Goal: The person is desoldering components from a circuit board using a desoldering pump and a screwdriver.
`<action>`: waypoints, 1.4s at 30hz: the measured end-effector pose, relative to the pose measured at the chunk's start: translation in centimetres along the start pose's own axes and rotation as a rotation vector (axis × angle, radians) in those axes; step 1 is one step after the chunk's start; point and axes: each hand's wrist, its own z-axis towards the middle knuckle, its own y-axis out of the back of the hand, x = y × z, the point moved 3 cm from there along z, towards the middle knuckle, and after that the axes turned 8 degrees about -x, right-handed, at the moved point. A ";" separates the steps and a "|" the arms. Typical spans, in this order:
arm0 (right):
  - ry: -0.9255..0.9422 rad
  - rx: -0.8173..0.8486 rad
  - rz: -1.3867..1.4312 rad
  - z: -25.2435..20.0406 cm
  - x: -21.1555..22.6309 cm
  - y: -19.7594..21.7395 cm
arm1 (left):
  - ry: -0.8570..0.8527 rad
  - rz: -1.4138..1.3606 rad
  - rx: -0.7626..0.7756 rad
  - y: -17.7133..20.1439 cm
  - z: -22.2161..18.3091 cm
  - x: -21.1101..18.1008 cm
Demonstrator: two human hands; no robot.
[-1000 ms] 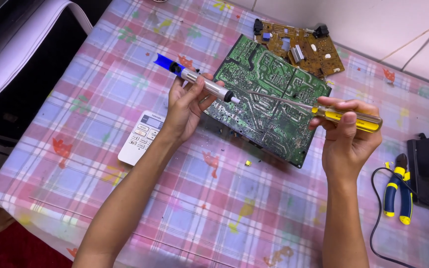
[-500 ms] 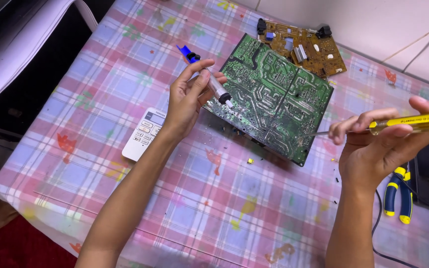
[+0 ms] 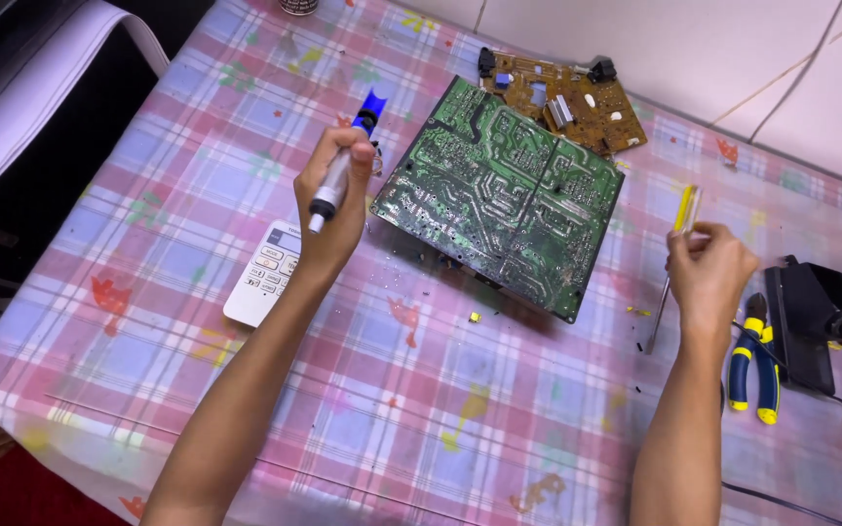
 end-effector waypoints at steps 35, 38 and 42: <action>0.829 0.206 -0.135 -10.6 24.7 -3.2 | -0.661 0.443 -0.047 -2.2 -2.1 1.0; 0.677 0.193 0.211 -6.0 25.6 1.8 | -0.642 0.469 0.005 -3.4 -0.8 0.9; 0.393 0.105 0.596 -0.4 23.6 6.3 | -0.402 0.313 0.266 -6.9 2.2 -0.8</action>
